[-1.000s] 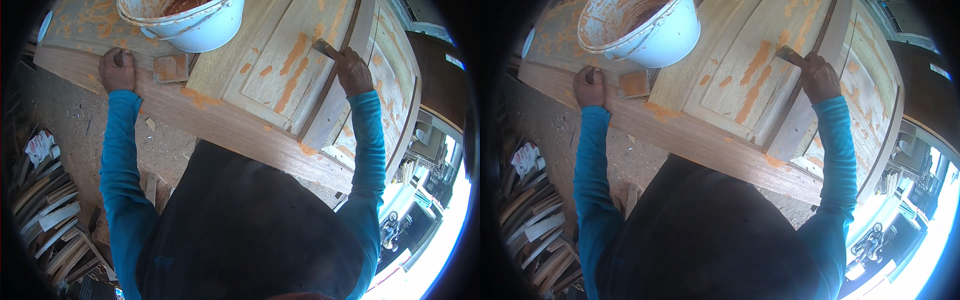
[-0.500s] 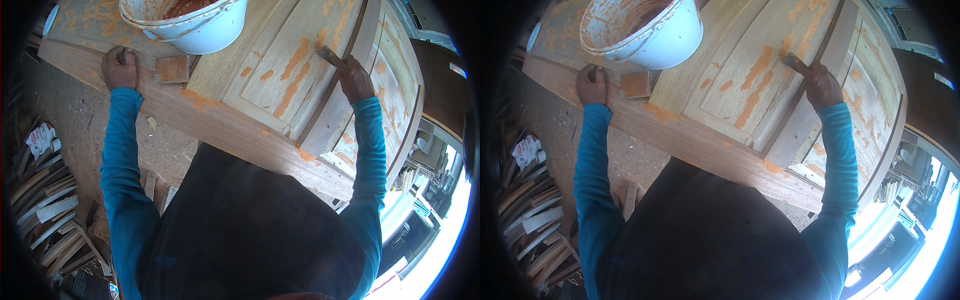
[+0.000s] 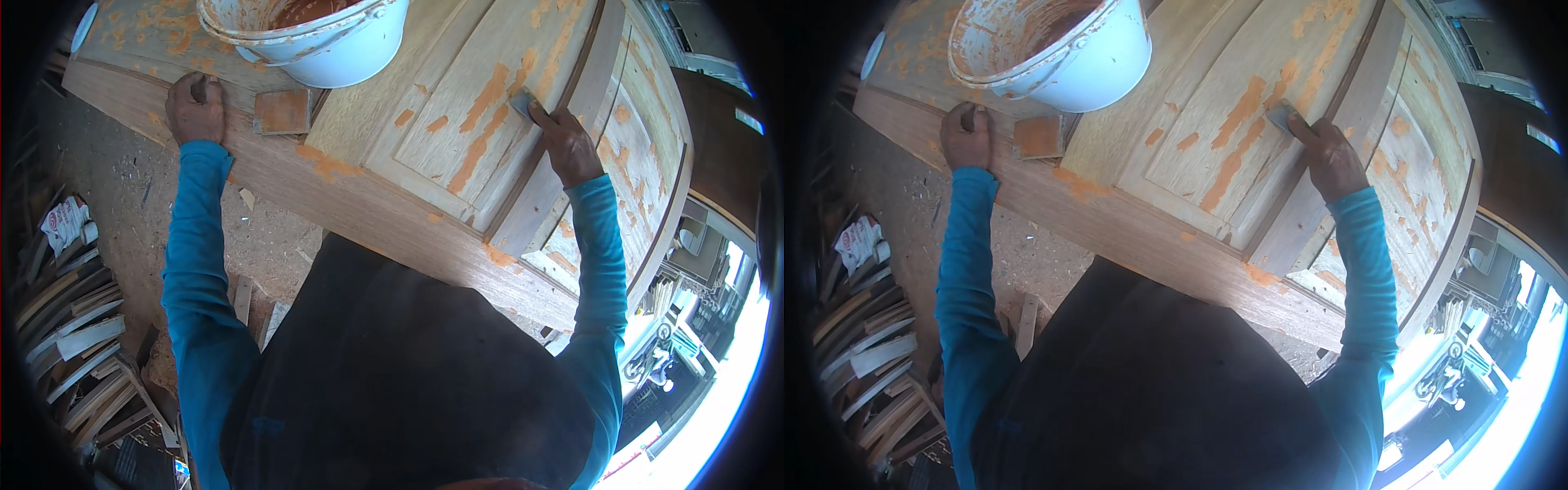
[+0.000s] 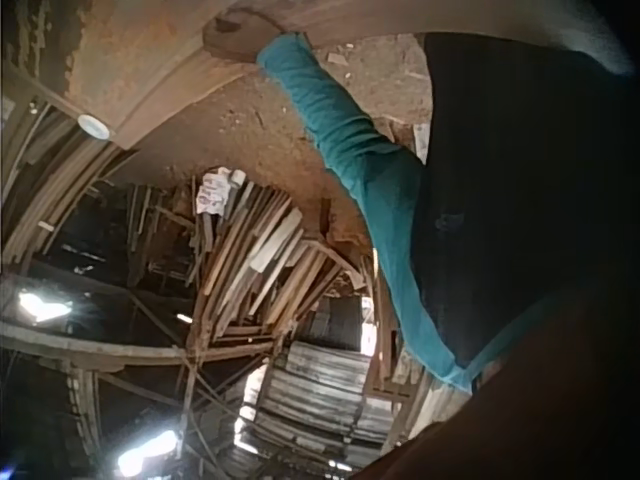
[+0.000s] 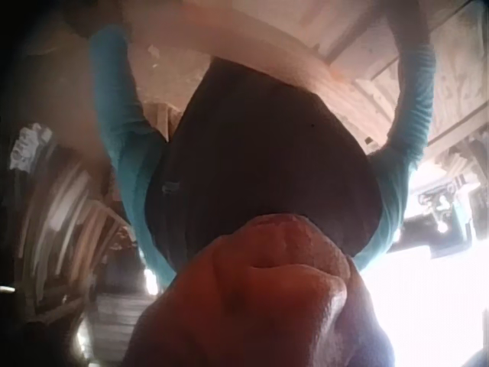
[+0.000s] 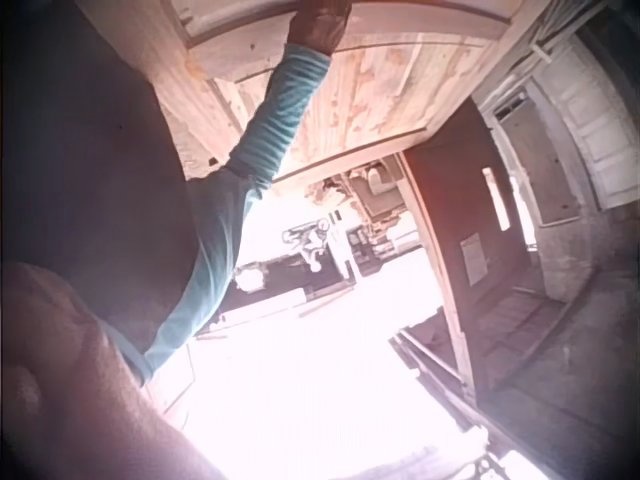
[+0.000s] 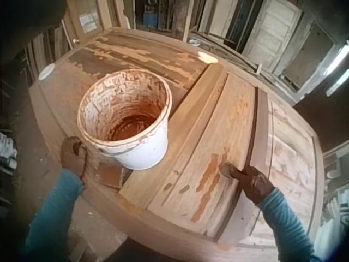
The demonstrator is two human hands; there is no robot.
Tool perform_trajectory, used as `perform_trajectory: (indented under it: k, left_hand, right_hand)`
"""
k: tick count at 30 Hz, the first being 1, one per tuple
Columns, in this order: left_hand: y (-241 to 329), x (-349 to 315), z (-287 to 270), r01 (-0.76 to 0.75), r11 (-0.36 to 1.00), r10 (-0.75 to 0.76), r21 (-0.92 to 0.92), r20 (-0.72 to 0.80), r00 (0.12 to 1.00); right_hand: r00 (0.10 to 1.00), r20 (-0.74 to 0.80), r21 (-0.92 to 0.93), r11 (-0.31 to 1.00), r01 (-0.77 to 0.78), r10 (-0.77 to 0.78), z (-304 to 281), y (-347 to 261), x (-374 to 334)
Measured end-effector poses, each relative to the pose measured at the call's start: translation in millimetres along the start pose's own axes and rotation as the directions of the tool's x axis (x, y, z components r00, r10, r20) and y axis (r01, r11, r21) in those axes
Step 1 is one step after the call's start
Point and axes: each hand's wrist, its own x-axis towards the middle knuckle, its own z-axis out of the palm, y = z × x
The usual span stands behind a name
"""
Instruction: The person applies wood filler to a wooden door using a putty knife, taking filler from a bucket and smoothing it into gaps and imperfections on the door surface.
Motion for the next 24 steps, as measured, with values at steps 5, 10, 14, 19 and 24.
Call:
perform_trajectory:
  k: [5,10,14,19,24]
  left_hand:
    - [9.3,-2.0,-3.7,0.003,1.0,-0.003,0.025,0.003,1.0]
    - [5.2,2.2,2.1,-0.014,1.0,0.014,-0.005,0.017,1.0]
    - [12.5,-2.5,-5.6,-0.056,0.996,0.06,0.072,-0.051,0.997]
    - [2.5,-2.9,2.1,-0.022,0.999,0.022,0.031,0.004,1.0]
    - [7.5,-2.7,-2.5,0.027,0.999,-0.027,0.036,0.002,1.0]
  right_hand:
    - [0.998,-0.032,-0.008,0.999,-0.052,0.052,-23.2,1.9,27.6]
    - [0.989,0.102,-0.19,0.978,-0.086,0.107,-4.1,16.2,50.8]
    - [0.99,0.142,-0.131,0.991,0.02,-0.001,-32.0,-22.1,21.1]
    - [0.999,0.048,0.033,0.999,0.023,-0.025,-8.7,-13.8,-1.8]
    - [1.0,0.026,0.054,0.998,0.009,-0.011,-19.0,-15.9,6.8]
